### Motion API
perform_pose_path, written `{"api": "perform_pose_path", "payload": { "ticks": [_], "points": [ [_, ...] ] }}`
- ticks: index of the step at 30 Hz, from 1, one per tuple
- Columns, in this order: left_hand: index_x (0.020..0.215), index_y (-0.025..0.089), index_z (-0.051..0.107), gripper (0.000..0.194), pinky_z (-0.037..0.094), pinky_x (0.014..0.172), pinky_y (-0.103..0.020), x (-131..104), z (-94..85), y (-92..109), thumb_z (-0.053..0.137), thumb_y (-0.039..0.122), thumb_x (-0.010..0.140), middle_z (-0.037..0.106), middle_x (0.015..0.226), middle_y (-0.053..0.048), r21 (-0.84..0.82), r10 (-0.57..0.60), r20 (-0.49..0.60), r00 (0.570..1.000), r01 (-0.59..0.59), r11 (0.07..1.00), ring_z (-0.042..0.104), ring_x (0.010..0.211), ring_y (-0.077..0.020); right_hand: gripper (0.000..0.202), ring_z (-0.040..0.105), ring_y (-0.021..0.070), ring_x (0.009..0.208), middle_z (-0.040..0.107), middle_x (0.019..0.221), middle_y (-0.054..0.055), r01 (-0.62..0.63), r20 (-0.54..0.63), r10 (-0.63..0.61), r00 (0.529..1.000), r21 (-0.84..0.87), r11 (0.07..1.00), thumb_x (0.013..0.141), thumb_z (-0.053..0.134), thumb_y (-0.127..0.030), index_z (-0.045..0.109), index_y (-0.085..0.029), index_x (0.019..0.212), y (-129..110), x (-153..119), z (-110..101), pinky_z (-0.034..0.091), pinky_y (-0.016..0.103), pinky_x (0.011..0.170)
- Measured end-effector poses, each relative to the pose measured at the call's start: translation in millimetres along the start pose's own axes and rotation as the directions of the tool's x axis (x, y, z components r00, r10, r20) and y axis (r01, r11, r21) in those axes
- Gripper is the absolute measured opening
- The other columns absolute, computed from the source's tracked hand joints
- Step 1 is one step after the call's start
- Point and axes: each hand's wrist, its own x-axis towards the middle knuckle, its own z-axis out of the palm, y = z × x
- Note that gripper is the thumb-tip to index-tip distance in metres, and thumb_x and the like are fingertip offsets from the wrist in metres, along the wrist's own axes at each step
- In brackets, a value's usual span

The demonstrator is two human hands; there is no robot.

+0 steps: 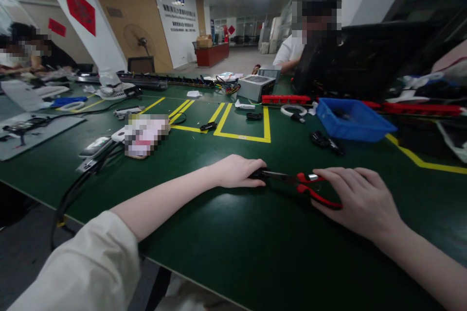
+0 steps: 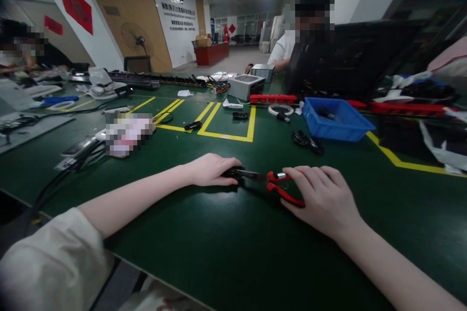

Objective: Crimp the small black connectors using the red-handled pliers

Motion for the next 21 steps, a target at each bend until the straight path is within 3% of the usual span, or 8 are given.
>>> {"api": "perform_pose_path", "payload": {
  "ticks": [8,15,21],
  "points": [
    [0.122,0.018,0.053,0.042,0.049,0.077,-0.029,1.3,3.3,1.5,0.055,0.050,0.095,0.071,0.107,-0.007,-0.052,0.094,-0.012,0.995,-0.095,0.994,0.069,0.085,-0.0193,0.045,0.067,0.0257,0.086,0.072,0.102,0.010,-0.085,0.025,0.081,0.996,0.192,0.978,0.082,0.061,-0.034,0.053,-0.022,0.125,1.0,-9.8,-4.1,0.044,0.042,0.082],
    [0.123,0.022,0.053,0.039,0.049,0.081,-0.032,3.4,3.3,3.7,0.059,0.046,0.093,0.070,0.110,-0.004,-0.186,0.057,0.059,0.997,-0.045,0.982,0.068,0.091,-0.0201,0.048,0.067,0.0230,0.088,0.072,0.102,0.010,-0.157,0.054,0.148,0.988,0.292,0.944,0.079,0.062,-0.031,0.055,-0.017,0.125,-1.1,-10.5,-10.8,0.043,0.042,0.088],
    [0.128,0.025,0.050,0.042,0.051,0.080,-0.035,5.5,6.3,5.4,0.058,0.046,0.093,0.069,0.110,-0.004,-0.242,-0.002,0.107,0.994,0.028,0.970,0.067,0.090,-0.0219,0.052,0.067,0.0226,0.091,0.072,0.103,0.007,-0.243,0.033,0.252,0.967,0.414,0.877,0.079,0.059,-0.033,0.055,-0.020,0.129,-1.5,-21.1,4.0,0.039,0.045,0.100]
  ]
}}
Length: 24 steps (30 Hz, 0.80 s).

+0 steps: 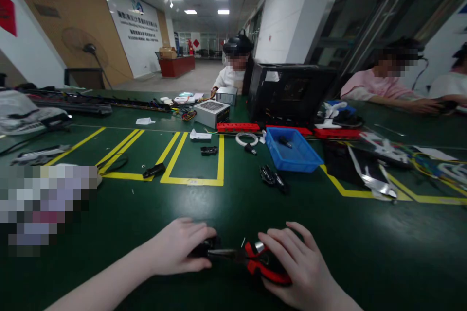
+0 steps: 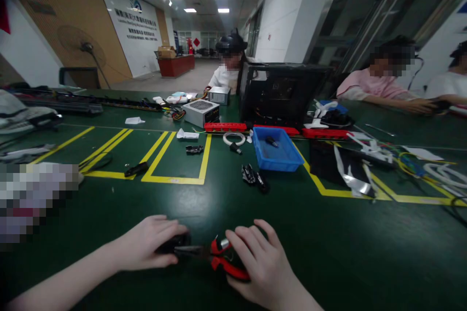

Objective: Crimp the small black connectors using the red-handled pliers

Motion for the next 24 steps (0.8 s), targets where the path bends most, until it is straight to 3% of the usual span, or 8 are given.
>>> {"api": "perform_pose_path", "payload": {
  "ticks": [8,13,16,20,24],
  "points": [
    [0.144,0.036,0.042,0.048,0.055,0.090,-0.041,3.5,1.6,-5.1,0.051,0.046,0.098,0.062,0.130,-0.005,-0.099,-0.004,-0.015,1.000,0.002,0.995,0.065,0.109,-0.0249,0.061,0.068,0.0238,0.089,0.072,0.102,0.007,-0.067,0.033,0.065,0.997,0.047,0.997,0.073,0.064,-0.033,0.050,-0.021,0.131,16.3,2.3,-3.0,0.039,0.049,0.102],
    [0.144,0.038,0.044,0.045,0.054,0.095,-0.045,4.8,0.4,-6.7,0.050,0.042,0.099,0.063,0.129,-0.004,-0.104,-0.004,-0.052,0.999,-0.001,0.995,0.063,0.111,-0.0249,0.056,0.069,0.0241,0.090,0.071,0.100,0.005,-0.154,0.046,0.151,0.987,0.078,0.985,0.073,0.065,-0.030,0.050,-0.023,0.127,25.0,6.2,-8.0,0.042,0.050,0.100],
    [0.143,0.037,0.047,0.044,0.054,0.097,-0.044,5.3,-1.6,-6.8,0.050,0.040,0.099,0.062,0.132,-0.005,-0.093,0.041,-0.078,0.996,-0.048,0.995,0.062,0.114,-0.0249,0.053,0.069,0.0250,0.091,0.072,0.101,0.005,-0.223,0.043,0.220,0.974,0.085,0.971,0.074,0.066,-0.029,0.051,-0.026,0.125,29.9,5.6,-7.4,0.043,0.051,0.100],
    [0.139,0.033,0.052,0.041,0.054,0.094,-0.042,7.3,-6.3,-8.0,0.053,0.037,0.099,0.061,0.133,-0.005,-0.117,0.076,-0.085,0.993,-0.085,0.990,0.062,0.113,-0.0235,0.055,0.069,0.0243,0.091,0.072,0.104,0.005,-0.214,0.061,0.211,0.976,0.057,0.975,0.073,0.069,-0.030,0.052,-0.026,0.125,32.5,4.7,-4.7,0.045,0.049,0.097],
    [0.131,0.028,0.060,0.036,0.052,0.097,-0.039,9.7,-10.0,-11.2,0.057,0.036,0.097,0.062,0.132,-0.006,-0.284,0.061,-0.115,0.991,-0.092,0.955,0.060,0.116,-0.0213,0.059,0.068,0.0250,0.097,0.072,0.108,0.007,-0.142,0.069,0.142,0.987,-0.007,0.990,0.074,0.069,-0.030,0.050,-0.024,0.129,28.3,6.5,-1.2,0.044,0.050,0.097]
  ]
}}
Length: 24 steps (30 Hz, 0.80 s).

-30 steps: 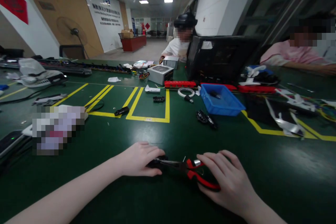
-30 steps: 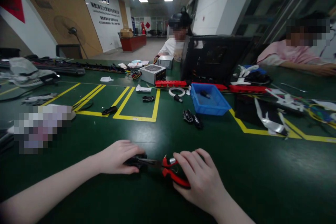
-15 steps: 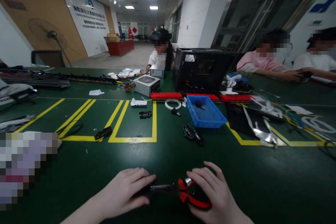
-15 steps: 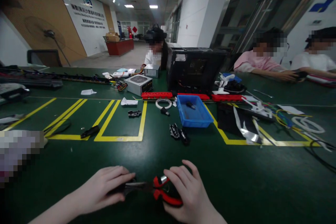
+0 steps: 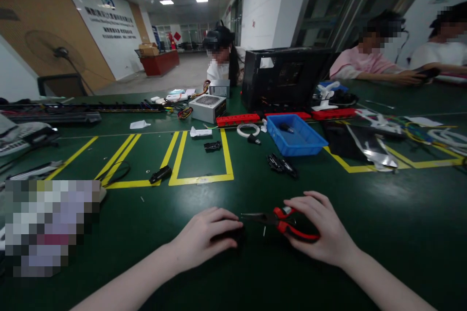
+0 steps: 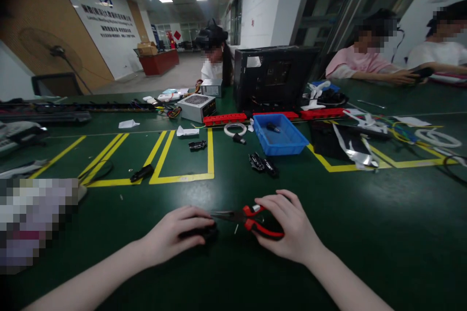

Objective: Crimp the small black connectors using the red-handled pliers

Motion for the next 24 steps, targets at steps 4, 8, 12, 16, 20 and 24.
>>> {"api": "perform_pose_path", "payload": {
  "ticks": [4,8,12,16,20,24],
  "points": [
    [0.120,0.023,0.066,0.028,0.050,0.100,-0.035,1.3,-3.0,-0.6,0.062,0.034,0.094,0.066,0.121,-0.005,-0.194,-0.040,-0.040,0.998,0.032,0.981,0.061,0.112,-0.0183,0.057,0.067,0.0264,0.102,0.070,0.110,0.008,0.045,0.002,-0.045,0.999,-0.108,0.993,0.076,0.066,-0.031,0.049,-0.023,0.130,-7.8,4.7,2.2,0.044,0.051,0.099],
    [0.118,0.021,0.064,0.027,0.051,0.097,-0.035,0.7,-7.4,3.3,0.062,0.032,0.094,0.064,0.119,-0.005,-0.194,-0.021,-0.005,1.000,0.019,0.981,0.062,0.109,-0.0175,0.048,0.065,0.0289,0.105,0.068,0.111,0.010,0.004,-0.012,-0.006,1.000,-0.163,0.987,0.074,0.064,-0.026,0.051,-0.022,0.121,-12.0,8.9,1.5,0.044,0.054,0.098],
    [0.117,0.021,0.063,0.025,0.053,0.092,-0.034,1.3,-5.3,8.1,0.059,0.034,0.095,0.062,0.118,-0.004,-0.163,-0.062,-0.045,0.997,0.054,0.985,0.062,0.106,-0.0178,0.045,0.063,0.0306,0.106,0.065,0.111,0.011,-0.103,0.027,0.108,0.994,-0.125,0.987,0.072,0.062,-0.020,0.052,-0.022,0.116,-14.5,12.7,-1.8,0.049,0.050,0.090],
    [0.115,0.022,0.064,0.025,0.052,0.094,-0.036,9.6,7.6,8.7,0.058,0.036,0.096,0.063,0.117,-0.004,-0.143,-0.034,-0.091,0.995,0.021,0.990,0.062,0.106,-0.0186,0.045,0.056,0.0336,0.117,0.061,0.124,0.014,-0.177,0.078,0.182,0.980,-0.070,0.982,0.073,0.059,-0.012,0.054,-0.021,0.117,-22.6,24.4,-1.3,0.042,0.054,0.098],
    [0.116,0.021,0.064,0.025,0.050,0.100,-0.038,21.3,18.8,3.7,0.055,0.034,0.097,0.063,0.118,-0.006,-0.140,-0.019,-0.211,0.977,-0.012,0.990,0.061,0.111,-0.0201,0.044,0.059,0.0252,0.108,0.065,0.116,0.009,-0.190,0.112,0.196,0.974,-0.067,0.980,0.079,0.053,-0.009,0.052,-0.023,0.120,-27.8,36.5,9.9,0.045,0.044,0.095],
    [0.117,0.021,0.064,0.027,0.049,0.103,-0.040,27.0,21.2,-2.6,0.055,0.034,0.095,0.064,0.119,-0.007,-0.106,-0.037,-0.215,0.976,0.014,0.994,0.061,0.113,-0.0218,0.036,0.059,0.0243,0.100,0.064,0.109,0.011,-0.218,0.108,0.226,0.968,-0.087,0.972,0.080,0.061,-0.016,0.054,-0.018,0.116,-23.8,37.6,19.8,0.046,0.040,0.088]
  ]
}}
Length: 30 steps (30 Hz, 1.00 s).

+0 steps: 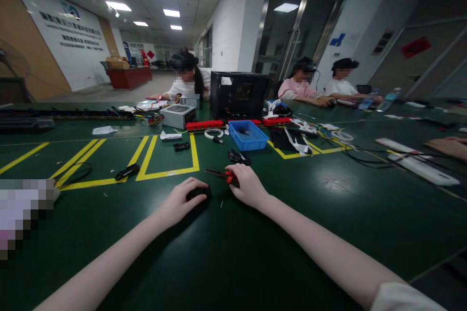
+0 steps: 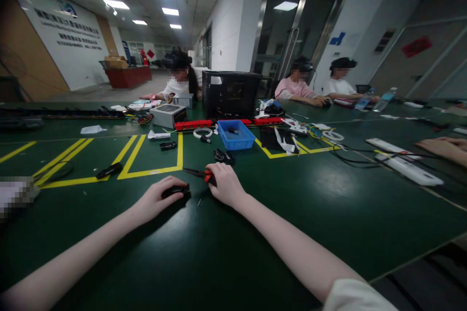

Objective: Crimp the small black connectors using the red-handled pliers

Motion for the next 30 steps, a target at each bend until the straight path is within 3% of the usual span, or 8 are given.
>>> {"api": "perform_pose_path", "payload": {
  "ticks": [3,7,10,14,24,30],
  "points": [
    [0.117,0.022,0.065,0.029,0.050,0.102,-0.040,4.1,2.1,-5.1,0.055,0.036,0.094,0.065,0.119,-0.007,0.059,-0.005,-0.008,1.000,0.006,0.998,0.062,0.111,-0.0226,0.028,0.059,0.0236,0.096,0.064,0.104,0.009,0.019,0.009,-0.018,1.000,-0.008,1.000,0.085,0.067,-0.037,0.057,-0.019,0.104,6.4,-0.6,1.8,0.046,0.038,0.083],
    [0.115,0.022,0.066,0.030,0.050,0.099,-0.041,15.8,8.6,-20.5,0.054,0.039,0.094,0.066,0.115,-0.006,0.109,0.016,-0.076,0.997,-0.008,0.994,0.063,0.109,-0.0233,0.041,0.060,0.0192,0.089,0.063,0.102,0.007,0.031,0.024,-0.030,0.999,-0.031,0.999,0.084,0.065,-0.057,0.058,-0.019,0.100,13.9,5.2,4.2,0.045,0.032,0.076],
    [0.110,0.022,0.069,0.031,0.048,0.099,-0.042,27.7,11.6,-37.2,0.054,0.042,0.092,0.066,0.111,-0.007,0.107,0.051,-0.152,0.987,-0.035,0.994,0.063,0.106,-0.0251,0.037,0.061,0.0166,0.088,0.064,0.100,0.005,0.035,0.042,-0.032,0.999,-0.071,0.997,0.094,0.052,-0.055,0.058,-0.019,0.100,16.1,16.9,11.2,0.043,0.029,0.074],
    [0.106,0.022,0.071,0.036,0.051,0.087,-0.039,39.1,10.9,-50.9,0.056,0.048,0.088,0.066,0.102,-0.006,0.081,-0.010,-0.210,0.978,0.028,0.996,0.064,0.096,-0.0257,0.037,0.060,0.0161,0.086,0.066,0.095,0.004,0.077,0.063,-0.069,0.996,-0.132,0.988,0.098,0.045,-0.053,0.059,-0.019,0.097,17.3,36.9,24.5,0.039,0.029,0.074],
    [0.096,0.020,0.074,0.038,0.047,0.090,-0.039,40.7,-1.0,-58.4,0.069,0.053,0.076,0.068,0.099,-0.006,-0.099,-0.127,-0.277,0.953,0.103,0.990,0.063,0.098,-0.0266,0.041,0.053,0.0205,0.091,0.064,0.099,0.009,0.314,0.068,-0.307,0.949,-0.179,0.932,0.097,0.044,-0.055,0.060,-0.017,0.099,28.3,61.4,31.8,0.032,0.033,0.076],
    [0.084,0.020,0.075,0.031,0.048,0.086,-0.035,44.0,-3.8,-63.0,0.068,0.049,0.077,0.070,0.092,-0.005,-0.110,-0.173,-0.342,0.924,0.143,0.984,0.065,0.090,-0.0237,0.036,0.054,0.0193,0.089,0.063,0.096,0.008,0.385,0.002,-0.391,0.921,-0.171,0.907,0.098,0.044,-0.050,0.060,-0.017,0.096,40.6,90.6,40.7,0.037,0.034,0.078]
  ]
}}
